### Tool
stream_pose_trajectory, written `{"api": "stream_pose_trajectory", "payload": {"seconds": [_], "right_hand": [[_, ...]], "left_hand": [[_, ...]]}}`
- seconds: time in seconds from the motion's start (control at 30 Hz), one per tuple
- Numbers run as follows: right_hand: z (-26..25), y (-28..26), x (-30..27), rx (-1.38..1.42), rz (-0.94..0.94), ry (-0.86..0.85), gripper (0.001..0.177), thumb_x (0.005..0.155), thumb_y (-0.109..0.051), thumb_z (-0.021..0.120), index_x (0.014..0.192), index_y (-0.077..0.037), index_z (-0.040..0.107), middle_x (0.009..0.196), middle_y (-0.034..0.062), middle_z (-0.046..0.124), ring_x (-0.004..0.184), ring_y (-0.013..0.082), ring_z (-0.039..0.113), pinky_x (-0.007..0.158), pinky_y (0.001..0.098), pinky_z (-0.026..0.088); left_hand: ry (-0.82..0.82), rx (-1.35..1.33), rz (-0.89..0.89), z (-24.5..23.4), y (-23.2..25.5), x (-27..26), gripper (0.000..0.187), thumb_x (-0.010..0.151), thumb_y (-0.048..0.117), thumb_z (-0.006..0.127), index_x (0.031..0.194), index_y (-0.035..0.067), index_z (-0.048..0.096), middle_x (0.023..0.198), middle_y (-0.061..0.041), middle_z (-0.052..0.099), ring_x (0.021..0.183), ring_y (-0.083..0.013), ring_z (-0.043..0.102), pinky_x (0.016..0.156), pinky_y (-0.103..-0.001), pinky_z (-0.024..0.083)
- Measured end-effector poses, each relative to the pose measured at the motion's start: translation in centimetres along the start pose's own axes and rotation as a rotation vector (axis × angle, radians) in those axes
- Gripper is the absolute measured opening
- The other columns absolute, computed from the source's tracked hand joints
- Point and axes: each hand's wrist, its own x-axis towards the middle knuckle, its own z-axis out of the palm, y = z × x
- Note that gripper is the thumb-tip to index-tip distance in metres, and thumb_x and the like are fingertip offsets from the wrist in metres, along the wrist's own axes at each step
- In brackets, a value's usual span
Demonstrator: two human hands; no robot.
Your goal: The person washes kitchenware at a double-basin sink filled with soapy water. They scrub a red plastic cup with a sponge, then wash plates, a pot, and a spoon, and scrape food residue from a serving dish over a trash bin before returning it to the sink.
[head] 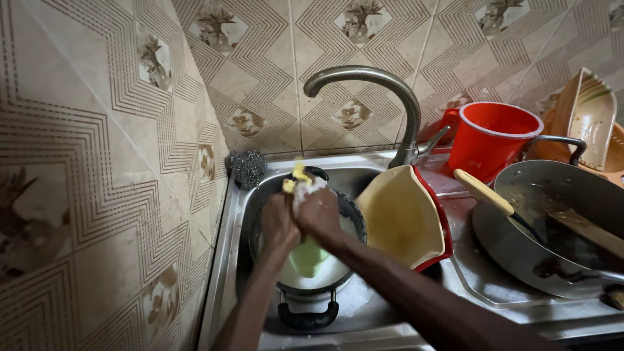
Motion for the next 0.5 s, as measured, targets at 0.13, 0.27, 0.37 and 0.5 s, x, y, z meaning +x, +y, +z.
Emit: {"api": "stream_pose_trajectory", "payload": {"seconds": [0.13,0.27,0.37,0.5], "right_hand": [[-3.6,3.5,4.0,0.007,-0.216,-0.199,0.043,0.107,-0.041,0.049,0.109,-0.002,0.067,0.092,0.0162,0.076,0.077,0.0264,0.074,0.07,0.0392,0.06],[-4.9,5.1,4.2,0.233,-0.086,-0.311,0.043,0.103,-0.04,0.049,0.115,-0.001,0.063,0.096,0.0158,0.074,0.079,0.0259,0.073,0.069,0.0387,0.061],[-3.6,5.0,2.1,0.343,0.148,-0.257,0.044,0.102,-0.038,0.048,0.119,0.0,0.062,0.097,0.0164,0.072,0.078,0.0259,0.072,0.066,0.0388,0.061],[-0.1,4.9,-1.2,0.61,0.486,-0.259,0.045,0.101,-0.036,0.046,0.123,0.002,0.06,0.098,0.0174,0.07,0.077,0.026,0.07,0.063,0.0388,0.06]], "left_hand": [[-0.182,0.083,0.08,-2.9,1.4,0.1,0.076,0.109,0.064,0.021,0.06,0.009,0.042,0.055,-0.001,0.038,0.045,-0.0147,0.035,0.042,-0.042,0.033],[-0.09,-0.122,0.051,-6.1,4.2,-0.1,0.071,0.103,0.067,0.025,0.058,0.014,0.036,0.053,0.0,0.036,0.043,-0.0157,0.038,0.042,-0.045,0.037],[0.13,-0.23,0.029,-5.8,5.4,-1.4,0.072,0.105,0.063,0.024,0.059,0.01,0.036,0.051,-0.001,0.034,0.042,-0.02,0.04,0.043,-0.049,0.037],[0.493,-0.235,-0.021,-1.6,6.5,-3.7,0.072,0.11,0.052,0.022,0.065,0.003,0.051,0.049,-0.005,0.046,0.041,-0.0243,0.05,0.044,-0.047,0.037]]}}
